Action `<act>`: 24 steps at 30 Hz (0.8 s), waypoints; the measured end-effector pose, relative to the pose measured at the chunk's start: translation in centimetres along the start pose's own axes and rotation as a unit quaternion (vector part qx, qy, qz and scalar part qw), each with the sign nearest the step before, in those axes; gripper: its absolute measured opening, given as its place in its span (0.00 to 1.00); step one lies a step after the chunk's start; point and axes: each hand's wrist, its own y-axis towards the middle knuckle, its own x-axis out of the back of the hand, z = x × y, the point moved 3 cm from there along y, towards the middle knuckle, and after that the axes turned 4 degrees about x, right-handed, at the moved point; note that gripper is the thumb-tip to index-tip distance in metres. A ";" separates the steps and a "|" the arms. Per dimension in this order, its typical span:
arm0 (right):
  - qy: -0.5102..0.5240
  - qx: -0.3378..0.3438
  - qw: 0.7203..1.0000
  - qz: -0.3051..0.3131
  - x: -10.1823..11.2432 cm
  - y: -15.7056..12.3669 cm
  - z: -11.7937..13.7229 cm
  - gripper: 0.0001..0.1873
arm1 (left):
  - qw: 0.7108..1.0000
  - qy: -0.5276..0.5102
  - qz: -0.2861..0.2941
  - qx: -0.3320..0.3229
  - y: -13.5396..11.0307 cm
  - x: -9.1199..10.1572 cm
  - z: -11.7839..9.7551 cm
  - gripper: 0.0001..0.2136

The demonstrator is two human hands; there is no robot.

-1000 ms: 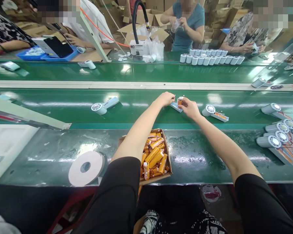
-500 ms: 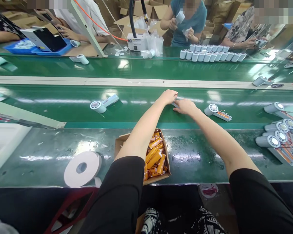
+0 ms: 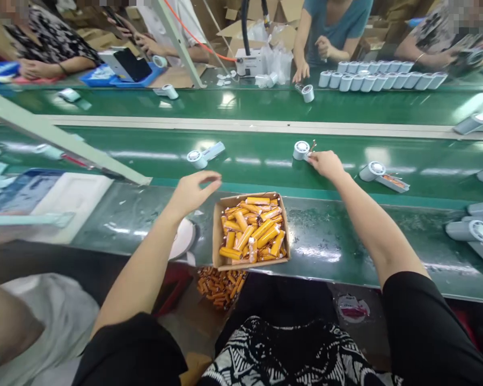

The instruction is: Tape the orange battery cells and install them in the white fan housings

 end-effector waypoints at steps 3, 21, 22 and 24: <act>0.058 0.009 0.994 -0.089 0.1 -1.7 0.0 0.24 | 0.995 0.056 -0.063 0.061 -11.3 3.9 6.9 0.22; 0.463 0.255 0.828 0.186 2.0 -22.2 21.8 0.33 | 0.964 0.137 -0.148 -0.173 -21.4 3.9 -1.7 0.21; 0.481 0.256 0.807 0.227 1.5 -23.0 22.8 0.35 | 0.956 0.137 -0.168 -0.199 -21.6 3.7 -3.4 0.20; 0.509 0.278 0.768 0.271 0.5 -24.4 24.7 0.24 | 0.942 0.142 -0.202 -0.226 -21.8 3.4 -5.3 0.21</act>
